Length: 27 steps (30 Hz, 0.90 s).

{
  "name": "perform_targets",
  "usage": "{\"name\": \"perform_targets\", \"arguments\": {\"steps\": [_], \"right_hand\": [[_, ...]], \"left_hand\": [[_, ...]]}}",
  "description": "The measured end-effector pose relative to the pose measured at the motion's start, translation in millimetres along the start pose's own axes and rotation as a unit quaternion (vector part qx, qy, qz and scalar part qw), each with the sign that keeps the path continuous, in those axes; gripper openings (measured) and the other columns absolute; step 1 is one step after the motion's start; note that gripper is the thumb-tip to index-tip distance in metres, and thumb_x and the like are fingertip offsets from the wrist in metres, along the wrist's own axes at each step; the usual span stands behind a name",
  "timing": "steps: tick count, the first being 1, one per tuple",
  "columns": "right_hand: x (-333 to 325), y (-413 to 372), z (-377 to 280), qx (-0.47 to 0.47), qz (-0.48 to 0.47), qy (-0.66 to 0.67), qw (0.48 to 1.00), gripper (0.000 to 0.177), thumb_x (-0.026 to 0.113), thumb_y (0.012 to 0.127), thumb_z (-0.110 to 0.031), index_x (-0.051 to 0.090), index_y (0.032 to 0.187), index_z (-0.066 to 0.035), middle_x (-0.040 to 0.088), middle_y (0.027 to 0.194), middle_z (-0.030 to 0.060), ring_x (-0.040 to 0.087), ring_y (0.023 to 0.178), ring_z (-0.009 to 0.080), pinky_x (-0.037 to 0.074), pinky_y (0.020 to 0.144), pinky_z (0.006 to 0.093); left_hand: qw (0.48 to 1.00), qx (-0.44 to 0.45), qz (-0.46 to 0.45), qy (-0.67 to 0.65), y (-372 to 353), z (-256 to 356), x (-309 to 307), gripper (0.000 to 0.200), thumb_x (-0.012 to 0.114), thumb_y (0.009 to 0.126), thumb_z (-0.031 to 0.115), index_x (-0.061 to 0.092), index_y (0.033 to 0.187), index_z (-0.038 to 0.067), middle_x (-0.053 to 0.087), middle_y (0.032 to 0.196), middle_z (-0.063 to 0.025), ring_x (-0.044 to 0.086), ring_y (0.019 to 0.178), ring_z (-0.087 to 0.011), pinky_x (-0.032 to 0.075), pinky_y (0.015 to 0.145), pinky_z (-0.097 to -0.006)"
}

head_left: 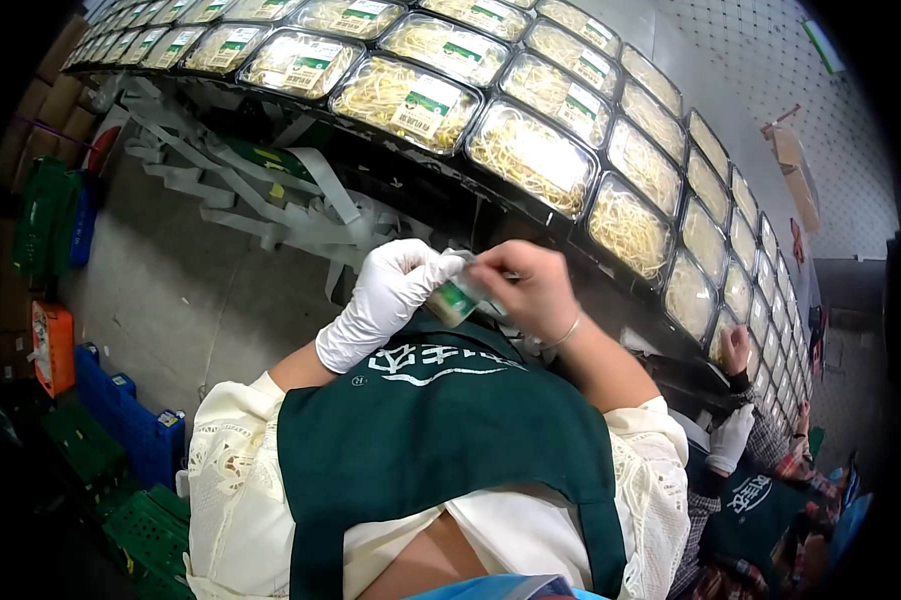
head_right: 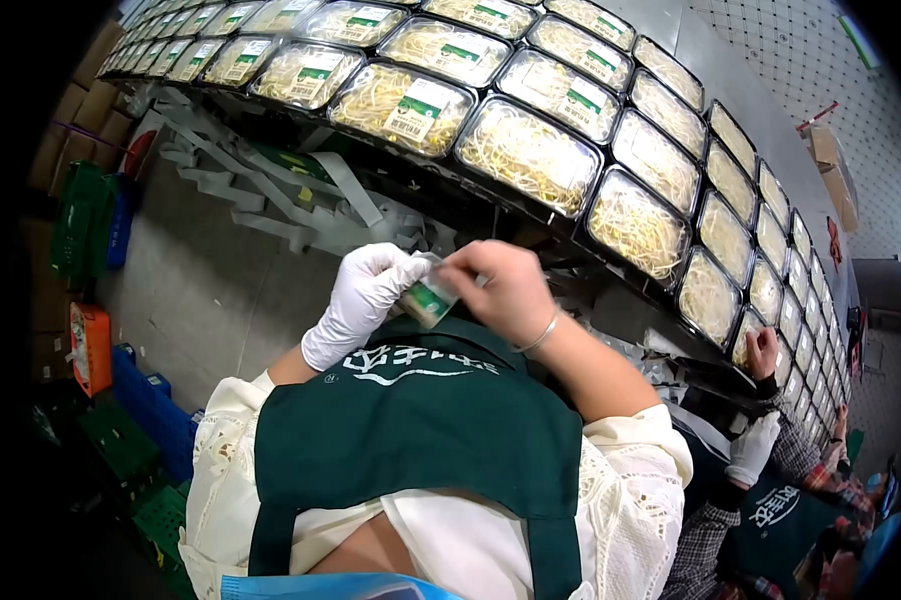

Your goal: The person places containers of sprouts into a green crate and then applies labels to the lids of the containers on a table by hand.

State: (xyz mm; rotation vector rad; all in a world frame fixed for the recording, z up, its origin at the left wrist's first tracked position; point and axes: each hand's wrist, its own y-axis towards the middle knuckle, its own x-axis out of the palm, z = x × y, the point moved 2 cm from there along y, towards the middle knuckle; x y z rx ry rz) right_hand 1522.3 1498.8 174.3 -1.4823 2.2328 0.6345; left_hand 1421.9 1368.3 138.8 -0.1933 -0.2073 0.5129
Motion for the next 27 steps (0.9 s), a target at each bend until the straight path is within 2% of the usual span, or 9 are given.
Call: {"name": "perform_targets", "arguments": {"steps": [2,6,13,16,17,21,23,24,27], "right_hand": [[-24,10,7,-0.054,0.119,-0.154,0.979,0.006,0.063,0.068,-0.009,0.059,0.066,-0.005,0.058,0.064,0.0076,0.056,0.055,0.0178,0.045,0.051,0.0263],[-88,60,73,-0.039,0.096,-0.407,0.907,0.027,0.059,0.071,-0.018,0.047,0.092,-0.006,0.054,0.087,0.0100,0.050,0.082,0.0252,0.038,0.075,0.0343],[-60,47,102,0.016,0.188,-0.589,0.786,0.059,0.056,0.073,-0.034,0.034,0.120,-0.007,0.044,0.112,0.0198,0.045,0.099,0.0299,0.034,0.085,0.0346],[-35,7,46,0.211,0.015,-0.102,0.972,0.060,0.059,0.073,-0.035,0.035,0.120,-0.005,0.039,0.120,0.0204,0.040,0.108,0.0283,0.034,0.089,0.0366],[-21,-9,40,-0.001,-0.107,0.123,0.987,0.047,0.063,0.072,-0.026,0.044,0.109,-0.003,0.047,0.109,0.0154,0.045,0.102,0.0245,0.037,0.086,0.0316],[-4,-47,0,-0.004,-0.118,-0.021,0.993,0.016,0.057,0.072,-0.006,0.053,0.086,-0.002,0.053,0.073,0.0148,0.052,0.066,0.0307,0.043,0.060,0.0325],[-3,-55,-2,0.002,-0.113,-0.006,0.994,0.016,0.056,0.071,-0.005,0.053,0.087,-0.002,0.054,0.074,0.0146,0.052,0.066,0.0316,0.043,0.061,0.0327],[-6,-59,1,0.006,-0.067,-0.015,0.998,0.013,0.059,0.072,-0.005,0.056,0.084,-0.002,0.056,0.070,0.0111,0.055,0.061,0.0212,0.044,0.057,0.0268],[-51,-64,11,-0.015,0.110,-0.094,0.989,0.009,0.060,0.069,-0.007,0.058,0.078,-0.005,0.056,0.067,0.0107,0.055,0.062,0.0238,0.044,0.057,0.0302]], "left_hand": [[0.999,-0.024,-0.016,0.017,-12,-12,5,0.020,0.066,0.072,0.019,0.056,0.075,0.002,0.052,0.065,0.0026,0.044,0.057,-0.0024,0.038,0.051,-0.0172],[0.975,-0.184,-0.111,-0.046,-33,-32,1,0.016,0.059,0.076,0.010,0.054,0.087,0.000,0.058,0.072,-0.0021,0.054,0.062,-0.0056,0.045,0.055,-0.0202],[0.985,-0.129,-0.060,-0.100,-50,-34,-5,0.023,0.056,0.077,0.007,0.051,0.098,-0.001,0.058,0.084,-0.0044,0.055,0.072,-0.0075,0.046,0.064,-0.0212],[0.987,-0.076,-0.055,-0.130,-50,-30,2,0.026,0.053,0.078,0.004,0.048,0.103,-0.001,0.057,0.089,-0.0054,0.054,0.079,-0.0085,0.045,0.069,-0.0223],[0.985,-0.048,-0.049,-0.159,-49,-27,6,0.027,0.052,0.079,0.003,0.048,0.105,-0.001,0.057,0.089,-0.0055,0.054,0.080,-0.0085,0.045,0.069,-0.0223],[0.980,-0.089,-0.150,0.093,-31,-20,4,0.023,0.052,0.078,0.002,0.055,0.100,0.000,0.059,0.088,-0.0051,0.054,0.078,-0.0071,0.044,0.070,-0.0223],[0.996,-0.010,-0.066,-0.062,-26,1,35,0.018,0.055,0.077,0.004,0.058,0.095,0.000,0.060,0.083,-0.0041,0.053,0.073,-0.0058,0.044,0.066,-0.0212],[0.996,0.004,-0.065,-0.062,-19,-5,41,0.013,0.056,0.077,0.006,0.059,0.089,0.000,0.060,0.080,-0.0033,0.052,0.071,-0.0052,0.043,0.065,-0.0203],[0.990,-0.057,-0.108,0.075,0,-12,57,0.016,0.061,0.076,0.014,0.053,0.079,0.000,0.055,0.071,0.0001,0.049,0.061,-0.0046,0.041,0.056,-0.0192]]}}
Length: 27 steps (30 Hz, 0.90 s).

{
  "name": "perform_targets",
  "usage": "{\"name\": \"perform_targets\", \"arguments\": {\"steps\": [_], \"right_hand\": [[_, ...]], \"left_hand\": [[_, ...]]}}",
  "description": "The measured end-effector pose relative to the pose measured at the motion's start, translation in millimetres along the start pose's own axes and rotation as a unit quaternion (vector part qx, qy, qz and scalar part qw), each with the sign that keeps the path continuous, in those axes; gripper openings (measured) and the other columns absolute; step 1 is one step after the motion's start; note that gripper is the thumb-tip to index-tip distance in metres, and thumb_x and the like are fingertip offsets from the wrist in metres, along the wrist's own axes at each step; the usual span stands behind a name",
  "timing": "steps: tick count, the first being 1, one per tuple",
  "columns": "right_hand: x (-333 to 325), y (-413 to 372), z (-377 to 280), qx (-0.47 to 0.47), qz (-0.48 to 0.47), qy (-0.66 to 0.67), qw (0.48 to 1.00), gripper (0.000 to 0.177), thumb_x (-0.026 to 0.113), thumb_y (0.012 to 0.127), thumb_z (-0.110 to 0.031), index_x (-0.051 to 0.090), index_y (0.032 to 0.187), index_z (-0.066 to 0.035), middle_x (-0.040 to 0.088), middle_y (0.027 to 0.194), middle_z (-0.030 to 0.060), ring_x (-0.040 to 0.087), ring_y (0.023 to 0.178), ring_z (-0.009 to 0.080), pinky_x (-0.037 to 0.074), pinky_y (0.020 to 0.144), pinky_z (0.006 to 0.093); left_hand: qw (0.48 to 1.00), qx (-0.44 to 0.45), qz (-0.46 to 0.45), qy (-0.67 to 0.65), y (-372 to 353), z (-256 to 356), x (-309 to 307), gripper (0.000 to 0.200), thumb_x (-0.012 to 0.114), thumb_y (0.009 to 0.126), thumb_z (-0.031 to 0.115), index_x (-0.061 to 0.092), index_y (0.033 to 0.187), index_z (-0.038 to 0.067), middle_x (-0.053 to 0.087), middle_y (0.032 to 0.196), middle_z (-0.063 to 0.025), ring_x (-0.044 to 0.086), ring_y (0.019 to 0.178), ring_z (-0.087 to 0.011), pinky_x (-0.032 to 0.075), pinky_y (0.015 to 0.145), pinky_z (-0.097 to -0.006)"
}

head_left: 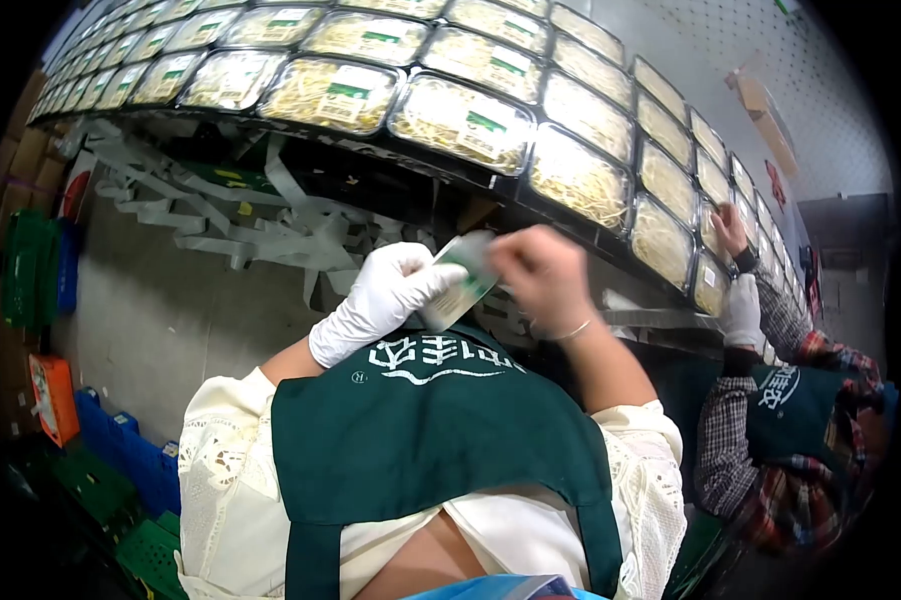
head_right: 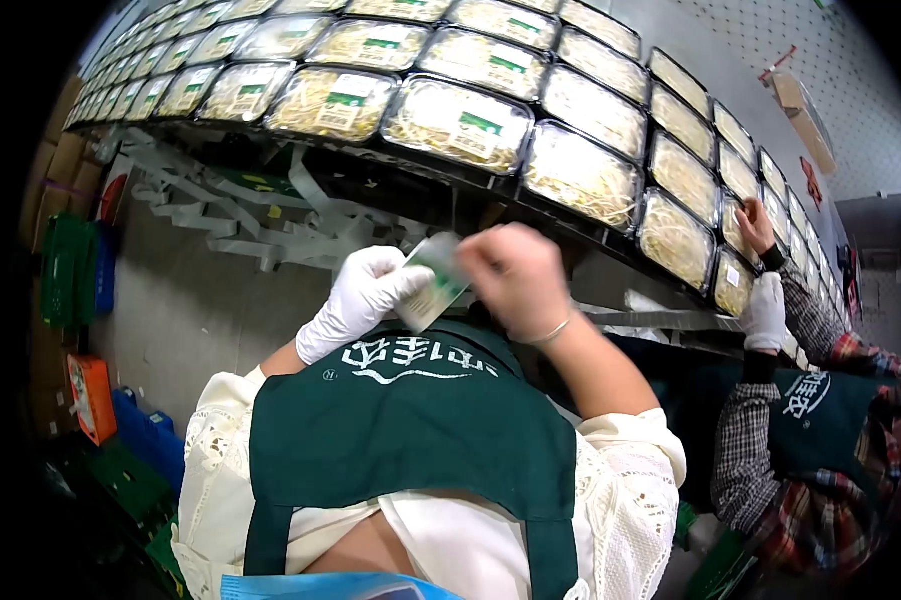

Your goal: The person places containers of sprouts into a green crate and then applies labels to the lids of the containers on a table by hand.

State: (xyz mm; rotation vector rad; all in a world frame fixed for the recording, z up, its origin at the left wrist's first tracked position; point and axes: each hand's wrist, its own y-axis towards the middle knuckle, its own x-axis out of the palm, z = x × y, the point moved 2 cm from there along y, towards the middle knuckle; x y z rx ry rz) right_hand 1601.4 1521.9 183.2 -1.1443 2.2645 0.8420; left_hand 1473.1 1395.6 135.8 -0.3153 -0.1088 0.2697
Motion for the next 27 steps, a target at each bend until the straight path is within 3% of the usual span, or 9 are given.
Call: {"name": "perform_targets", "arguments": {"steps": [2,9,12,15,17,18,20,23,27], "right_hand": [[-54,16,32,0.029,0.159,-0.163,0.973,0.004,0.062,0.067,-0.006,0.058,0.069,-0.006,0.057,0.064,0.0072,0.054,0.058,0.0196,0.044,0.054,0.0278],[-105,29,167,0.029,-0.043,-0.406,0.913,0.025,0.057,0.071,-0.023,0.049,0.090,-0.009,0.055,0.086,0.0068,0.048,0.084,0.0238,0.034,0.077,0.0355],[-96,19,175,0.030,0.027,-0.446,0.894,0.046,0.057,0.072,-0.027,0.045,0.112,-0.009,0.052,0.098,0.0088,0.047,0.093,0.0257,0.035,0.081,0.0370],[-95,13,141,0.033,0.083,-0.285,0.955,0.054,0.057,0.074,-0.029,0.038,0.119,-0.006,0.050,0.104,0.0122,0.045,0.101,0.0247,0.033,0.087,0.0375],[-89,4,112,0.208,-0.162,0.176,0.949,0.049,0.062,0.071,-0.022,0.041,0.111,-0.001,0.048,0.110,0.0141,0.048,0.098,0.0222,0.037,0.084,0.0311],[-75,-2,105,0.179,-0.160,0.280,0.930,0.042,0.065,0.069,-0.017,0.046,0.102,-0.001,0.055,0.096,0.0118,0.054,0.085,0.0198,0.042,0.076,0.0266],[-73,5,88,0.077,-0.136,0.083,0.984,0.022,0.058,0.074,-0.009,0.050,0.092,-0.002,0.057,0.074,0.0142,0.058,0.069,0.0218,0.045,0.063,0.0281],[-64,9,83,0.143,-0.184,0.138,0.962,0.013,0.054,0.075,-0.006,0.051,0.088,-0.004,0.056,0.066,0.0120,0.057,0.060,0.0247,0.045,0.055,0.0295],[-103,46,108,-0.023,0.025,-0.110,0.993,0.018,0.058,0.071,-0.007,0.051,0.088,-0.007,0.056,0.065,0.0100,0.056,0.059,0.0222,0.044,0.055,0.0280]], "left_hand": [[0.997,-0.008,-0.053,-0.047,11,3,20,0.019,0.062,0.075,0.014,0.053,0.082,0.000,0.056,0.071,-0.0008,0.051,0.061,-0.0052,0.043,0.056,-0.0199],[0.990,-0.070,-0.081,-0.087,49,4,43,0.019,0.058,0.077,0.013,0.055,0.090,0.000,0.058,0.074,-0.0015,0.052,0.064,-0.0054,0.043,0.060,-0.0201],[0.988,-0.085,-0.077,-0.105,61,7,51,0.025,0.060,0.075,0.010,0.054,0.097,-0.002,0.059,0.080,-0.0042,0.055,0.070,-0.0071,0.045,0.064,-0.0206],[0.986,-0.053,-0.047,-0.150,68,20,63,0.026,0.060,0.075,0.008,0.054,0.098,-0.001,0.059,0.082,-0.0042,0.055,0.075,-0.0082,0.045,0.068,-0.0212],[0.981,-0.017,-0.056,-0.184,72,24,69,0.028,0.059,0.075,0.005,0.053,0.102,0.000,0.059,0.086,-0.0045,0.055,0.079,-0.0094,0.045,0.070,-0.0223],[0.985,-0.031,-0.088,-0.145,76,22,65,0.030,0.056,0.075,0.002,0.051,0.105,0.000,0.057,0.093,-0.0055,0.054,0.081,-0.0101,0.045,0.072,-0.0235],[0.995,-0.038,-0.087,0.037,81,37,60,0.029,0.050,0.078,0.000,0.049,0.107,0.000,0.057,0.095,-0.0072,0.054,0.080,-0.0089,0.045,0.070,-0.0232],[0.981,0.069,0.014,-0.179,89,44,74,0.018,0.053,0.078,0.004,0.053,0.095,-0.001,0.058,0.080,-0.0057,0.055,0.069,-0.0078,0.046,0.061,-0.0214],[0.999,0.037,0.031,-0.011,100,36,71,0.013,0.059,0.076,0.008,0.055,0.085,0.001,0.057,0.075,-0.0022,0.052,0.065,-0.0051,0.043,0.056,-0.0188]]}}
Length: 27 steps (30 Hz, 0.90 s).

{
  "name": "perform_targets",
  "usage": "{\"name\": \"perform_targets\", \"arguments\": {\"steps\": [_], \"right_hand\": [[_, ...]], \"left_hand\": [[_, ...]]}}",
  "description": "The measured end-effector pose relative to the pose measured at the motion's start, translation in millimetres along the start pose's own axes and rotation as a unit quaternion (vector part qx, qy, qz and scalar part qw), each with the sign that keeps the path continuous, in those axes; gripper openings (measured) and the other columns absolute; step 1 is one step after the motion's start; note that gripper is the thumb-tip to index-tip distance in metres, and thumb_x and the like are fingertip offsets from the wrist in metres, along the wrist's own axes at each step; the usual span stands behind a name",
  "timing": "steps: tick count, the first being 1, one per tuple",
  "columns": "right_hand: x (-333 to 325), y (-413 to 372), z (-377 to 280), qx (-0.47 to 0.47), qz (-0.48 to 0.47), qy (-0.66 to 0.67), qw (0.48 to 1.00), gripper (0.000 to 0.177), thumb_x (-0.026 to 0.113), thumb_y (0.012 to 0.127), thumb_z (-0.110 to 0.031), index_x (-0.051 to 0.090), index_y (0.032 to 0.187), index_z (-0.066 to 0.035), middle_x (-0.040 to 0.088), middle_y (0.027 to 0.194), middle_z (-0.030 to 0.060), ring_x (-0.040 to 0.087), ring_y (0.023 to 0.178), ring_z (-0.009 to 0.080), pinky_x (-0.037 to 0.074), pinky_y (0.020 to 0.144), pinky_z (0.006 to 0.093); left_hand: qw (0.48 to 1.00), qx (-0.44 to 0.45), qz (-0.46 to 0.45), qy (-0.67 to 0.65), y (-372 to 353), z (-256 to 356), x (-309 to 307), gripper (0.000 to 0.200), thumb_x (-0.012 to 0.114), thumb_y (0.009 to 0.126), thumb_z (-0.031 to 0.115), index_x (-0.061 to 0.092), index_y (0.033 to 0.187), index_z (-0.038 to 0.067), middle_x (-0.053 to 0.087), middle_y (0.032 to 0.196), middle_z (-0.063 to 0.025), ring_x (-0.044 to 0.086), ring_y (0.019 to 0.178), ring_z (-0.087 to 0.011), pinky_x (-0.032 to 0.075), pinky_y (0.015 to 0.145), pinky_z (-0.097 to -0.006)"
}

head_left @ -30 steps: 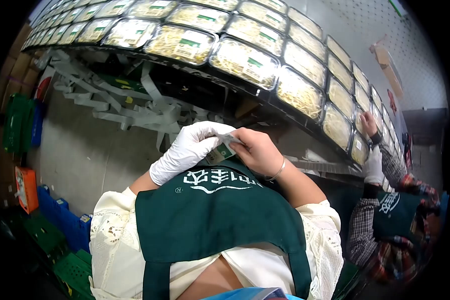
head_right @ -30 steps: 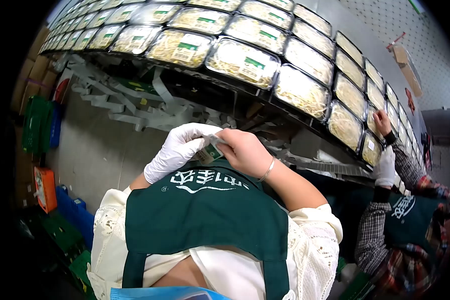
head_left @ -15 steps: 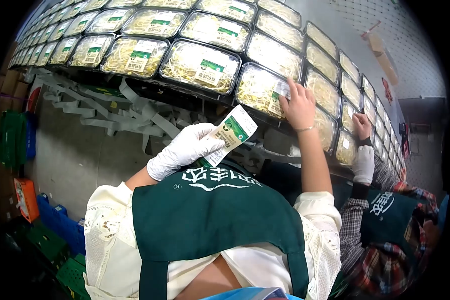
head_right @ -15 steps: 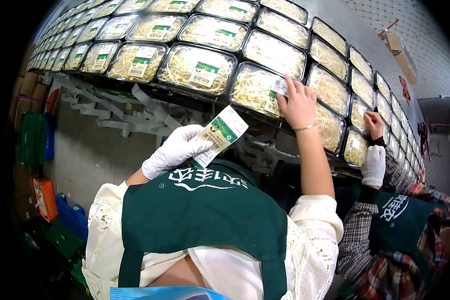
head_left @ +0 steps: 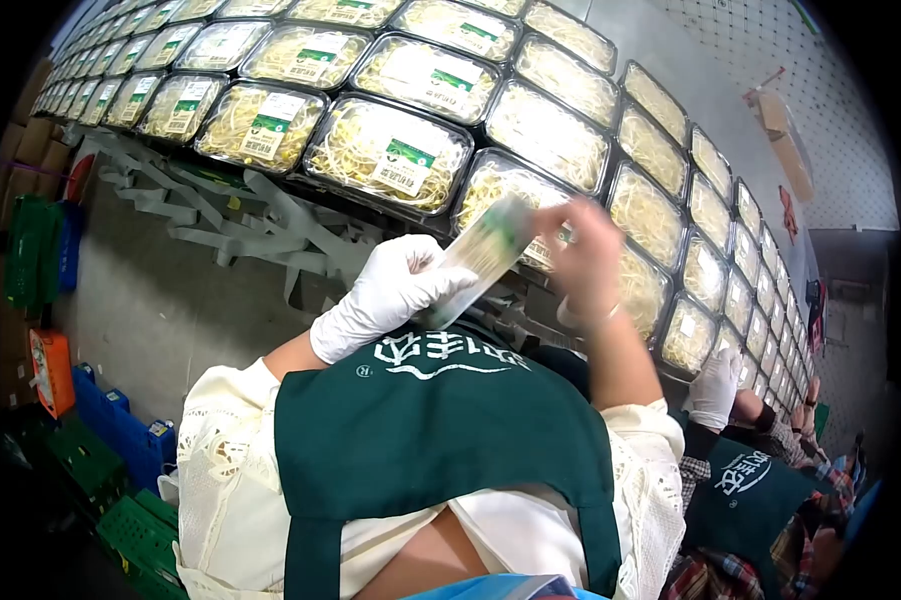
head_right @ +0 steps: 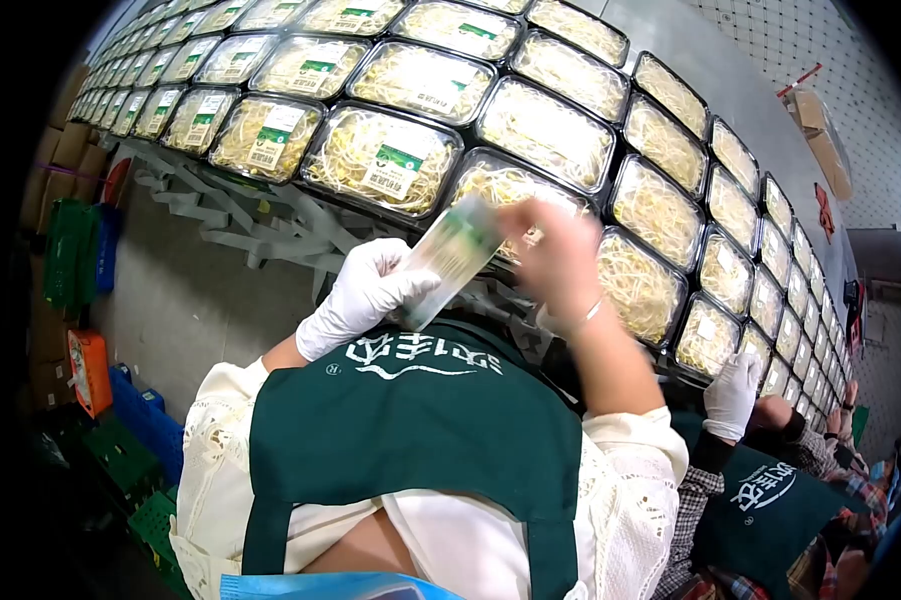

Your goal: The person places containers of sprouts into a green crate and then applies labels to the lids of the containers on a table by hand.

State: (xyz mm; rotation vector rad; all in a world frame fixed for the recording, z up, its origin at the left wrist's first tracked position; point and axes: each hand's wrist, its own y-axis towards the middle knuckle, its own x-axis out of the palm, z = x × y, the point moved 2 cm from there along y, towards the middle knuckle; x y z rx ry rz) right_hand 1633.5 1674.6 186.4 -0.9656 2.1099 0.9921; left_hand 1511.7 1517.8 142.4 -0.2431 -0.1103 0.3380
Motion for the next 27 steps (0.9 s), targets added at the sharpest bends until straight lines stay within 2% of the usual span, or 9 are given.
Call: {"name": "perform_targets", "arguments": {"steps": [3,7,11,15,19,21,22,25,27], "right_hand": [[-33,59,72,0.092,0.033,-0.118,0.988,0.019,0.060,0.069,-0.010,0.050,0.085,-0.006,0.055,0.074,0.0124,0.054,0.070,0.0258,0.044,0.061,0.0307],[6,73,147,0.039,-0.073,-0.272,0.959,0.029,0.057,0.072,-0.021,0.047,0.093,-0.004,0.054,0.084,0.0140,0.051,0.082,0.0279,0.041,0.072,0.0369],[16,59,128,0.048,0.074,-0.441,0.893,0.055,0.057,0.071,-0.031,0.038,0.116,-0.004,0.046,0.109,0.0179,0.046,0.096,0.0313,0.039,0.080,0.0368],[62,69,44,0.051,-0.079,-0.077,0.993,0.055,0.059,0.071,-0.018,0.036,0.117,0.001,0.044,0.114,0.0215,0.045,0.103,0.0317,0.036,0.085,0.0388],[119,65,21,-0.179,-0.114,-0.116,0.970,0.043,0.052,0.077,-0.028,0.043,0.111,-0.002,0.049,0.110,0.0161,0.045,0.106,0.0254,0.029,0.091,0.0344],[79,77,-5,0.076,-0.309,-0.036,0.947,0.043,0.049,0.079,-0.031,0.045,0.110,-0.001,0.054,0.103,0.0168,0.047,0.105,0.0239,0.033,0.089,0.0328],[76,65,6,0.150,-0.212,0.151,0.954,0.042,0.048,0.080,-0.032,0.048,0.108,-0.001,0.058,0.093,0.0166,0.052,0.096,0.0226,0.038,0.083,0.0310],[61,41,-23,0.013,-0.229,0.328,0.916,0.036,0.057,0.076,-0.020,0.049,0.105,-0.002,0.058,0.084,0.0143,0.057,0.076,0.0229,0.044,0.071,0.0295],[57,32,-35,0.042,-0.226,0.233,0.945,0.023,0.060,0.073,-0.013,0.051,0.092,-0.004,0.057,0.076,0.0133,0.057,0.069,0.0240,0.044,0.063,0.0304]], "left_hand": [[0.991,-0.077,0.006,-0.112,3,-12,-4,0.020,0.058,0.076,0.005,0.053,0.094,-0.003,0.060,0.082,-0.0060,0.056,0.071,-0.0085,0.046,0.065,-0.0213],[0.984,-0.095,0.047,-0.145,2,-26,-19,0.020,0.057,0.076,0.005,0.053,0.093,-0.004,0.060,0.081,-0.0070,0.057,0.070,-0.0092,0.047,0.063,-0.0214],[0.982,-0.119,0.050,-0.138,-6,-23,-28,0.015,0.057,0.077,0.008,0.055,0.089,-0.002,0.059,0.077,-0.0041,0.055,0.068,-0.0063,0.044,0.062,-0.0197],[0.976,-0.123,-0.015,-0.177,-16,-32,-33,0.022,0.057,0.077,0.006,0.053,0.098,-0.001,0.058,0.084,-0.0041,0.054,0.073,-0.0066,0.044,0.065,-0.0200],[0.983,-0.073,0.057,-0.158,-33,-22,-53,0.023,0.056,0.076,0.002,0.053,0.099,-0.002,0.058,0.082,-0.0049,0.055,0.070,-0.0073,0.046,0.063,-0.0200],[0.980,-0.055,0.088,-0.168,-39,-23,-63,0.024,0.056,0.076,0.001,0.052,0.100,-0.001,0.059,0.083,-0.0051,0.055,0.070,-0.0073,0.046,0.063,-0.0199],[0.976,-0.043,0.104,-0.189,-40,-24,-63,0.025,0.055,0.076,-0.001,0.052,0.101,0.000,0.059,0.085,-0.0058,0.055,0.072,-0.0081,0.046,0.065,-0.0204],[0.977,-0.008,0.081,-0.196,-34,-14,-54,0.026,0.053,0.076,-0.002,0.053,0.102,0.000,0.059,0.087,-0.0060,0.055,0.074,-0.0089,0.046,0.067,-0.0210],[0.997,-0.017,0.018,-0.067,-27,-7,-58,0.030,0.052,0.076,-0.005,0.052,0.105,-0.001,0.059,0.092,-0.0054,0.054,0.084,-0.0097,0.043,0.076,-0.0232]]}}
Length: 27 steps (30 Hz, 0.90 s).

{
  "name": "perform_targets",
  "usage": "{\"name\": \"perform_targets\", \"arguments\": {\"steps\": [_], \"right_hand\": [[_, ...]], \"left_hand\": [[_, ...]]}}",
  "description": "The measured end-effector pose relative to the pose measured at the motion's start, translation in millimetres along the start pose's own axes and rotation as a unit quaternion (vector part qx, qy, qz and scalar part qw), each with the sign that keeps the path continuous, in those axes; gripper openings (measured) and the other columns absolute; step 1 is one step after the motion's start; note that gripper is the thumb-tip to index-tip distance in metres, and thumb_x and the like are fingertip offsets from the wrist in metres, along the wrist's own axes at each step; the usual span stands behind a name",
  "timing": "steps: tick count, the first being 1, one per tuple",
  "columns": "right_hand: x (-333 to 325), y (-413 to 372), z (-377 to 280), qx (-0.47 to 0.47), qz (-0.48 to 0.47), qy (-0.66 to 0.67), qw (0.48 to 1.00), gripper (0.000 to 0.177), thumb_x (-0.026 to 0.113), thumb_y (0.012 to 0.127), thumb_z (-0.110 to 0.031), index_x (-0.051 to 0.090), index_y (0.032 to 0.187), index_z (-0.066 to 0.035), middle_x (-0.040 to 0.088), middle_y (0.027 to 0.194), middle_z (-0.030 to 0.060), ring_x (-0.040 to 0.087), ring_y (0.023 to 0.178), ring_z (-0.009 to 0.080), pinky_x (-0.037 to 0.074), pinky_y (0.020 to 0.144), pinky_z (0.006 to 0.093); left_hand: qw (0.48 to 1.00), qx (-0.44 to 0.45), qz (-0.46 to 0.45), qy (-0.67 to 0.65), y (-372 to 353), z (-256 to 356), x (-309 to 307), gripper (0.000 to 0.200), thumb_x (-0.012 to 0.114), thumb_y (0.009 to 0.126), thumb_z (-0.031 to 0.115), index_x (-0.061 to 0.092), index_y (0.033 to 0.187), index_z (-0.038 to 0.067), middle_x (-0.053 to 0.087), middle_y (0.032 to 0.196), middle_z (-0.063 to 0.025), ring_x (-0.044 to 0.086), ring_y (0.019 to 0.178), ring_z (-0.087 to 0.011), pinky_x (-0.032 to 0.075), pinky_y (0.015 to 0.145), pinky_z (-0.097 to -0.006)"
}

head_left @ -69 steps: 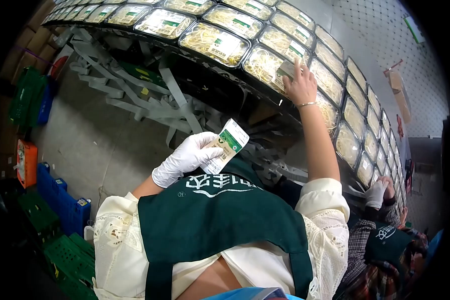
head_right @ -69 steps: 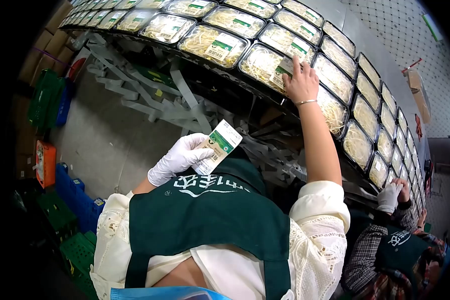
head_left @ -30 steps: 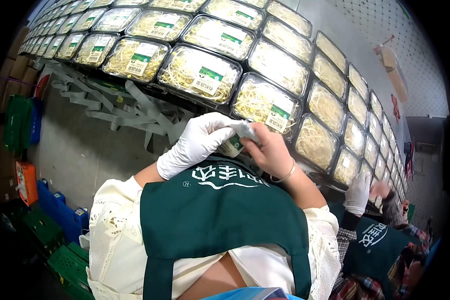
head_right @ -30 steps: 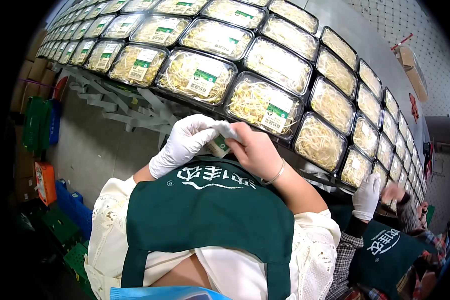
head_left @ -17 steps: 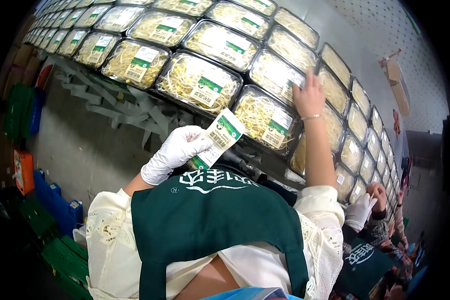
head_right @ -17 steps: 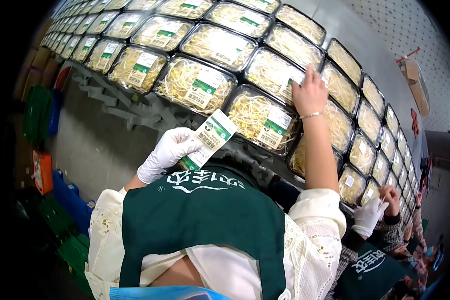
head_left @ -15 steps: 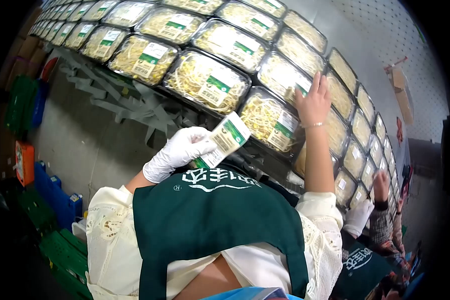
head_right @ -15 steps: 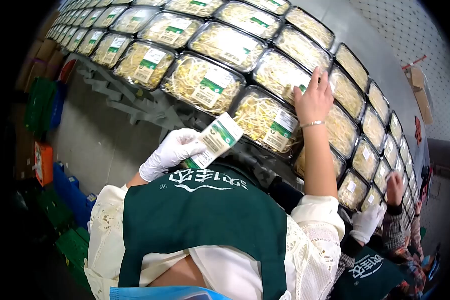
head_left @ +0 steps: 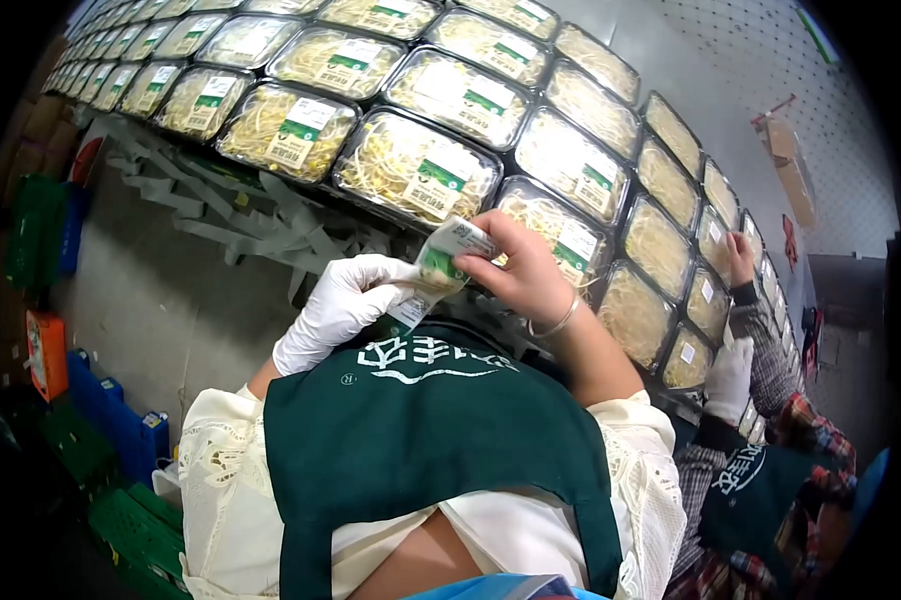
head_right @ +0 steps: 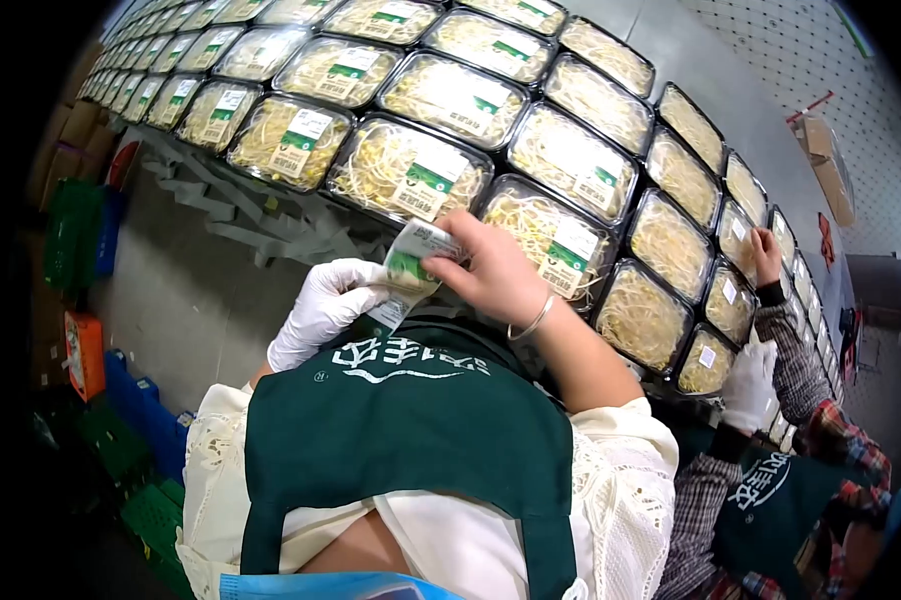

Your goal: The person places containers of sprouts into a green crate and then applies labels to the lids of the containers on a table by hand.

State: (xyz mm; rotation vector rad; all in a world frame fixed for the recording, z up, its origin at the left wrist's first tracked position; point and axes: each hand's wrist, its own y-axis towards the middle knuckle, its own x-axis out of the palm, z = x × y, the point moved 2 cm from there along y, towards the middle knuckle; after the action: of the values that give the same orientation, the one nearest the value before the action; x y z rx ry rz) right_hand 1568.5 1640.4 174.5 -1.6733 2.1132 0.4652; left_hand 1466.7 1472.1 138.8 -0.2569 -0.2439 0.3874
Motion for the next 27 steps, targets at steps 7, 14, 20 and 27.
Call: {"name": "perform_targets", "arguments": {"steps": [7,14,20,27], "right_hand": [[-20,-4,-4,-0.026,0.083,-0.038,0.996,0.012,0.062,0.070,-0.009,0.057,0.080,-0.004,0.059,0.071,0.0084,0.058,0.064,0.0156,0.045,0.058,0.0253],[-217,73,133,0.052,0.227,-0.453,0.861,0.031,0.063,0.068,-0.020,0.050,0.090,-0.002,0.054,0.085,0.0170,0.052,0.081,0.0312,0.042,0.071,0.0352],[-183,69,170,0.109,0.296,-0.594,0.740,0.060,0.057,0.072,-0.035,0.035,0.121,-0.008,0.044,0.114,0.0173,0.040,0.106,0.0297,0.031,0.089,0.0364],[-66,20,28,-0.106,-0.038,-0.011,0.994,0.030,0.061,0.071,-0.018,0.051,0.097,-0.006,0.057,0.080,0.0118,0.054,0.072,0.0253,0.044,0.066,0.0319]], "left_hand": [[0.996,0.035,0.066,-0.045,31,14,30,0.010,0.059,0.076,0.008,0.059,0.080,-0.001,0.059,0.073,-0.0013,0.051,0.066,-0.0042,0.041,0.058,-0.0182],[0.993,-0.074,0.086,-0.043,43,2,33,0.021,0.058,0.075,0.006,0.055,0.094,-0.003,0.059,0.080,-0.0038,0.054,0.070,-0.0063,0.044,0.064,-0.0197],[0.982,-0.048,0.109,-0.149,43,-1,28,0.023,0.056,0.076,0.001,0.054,0.098,-0.001,0.059,0.083,-0.0045,0.055,0.073,-0.0075,0.045,0.066,-0.0209],[0.995,0.025,0.077,-0.065,53,18,28,0.025,0.054,0.076,-0.003,0.053,0.101,0.000,0.058,0.091,-0.0064,0.053,0.084,-0.0086,0.044,0.073,-0.0224]]}}
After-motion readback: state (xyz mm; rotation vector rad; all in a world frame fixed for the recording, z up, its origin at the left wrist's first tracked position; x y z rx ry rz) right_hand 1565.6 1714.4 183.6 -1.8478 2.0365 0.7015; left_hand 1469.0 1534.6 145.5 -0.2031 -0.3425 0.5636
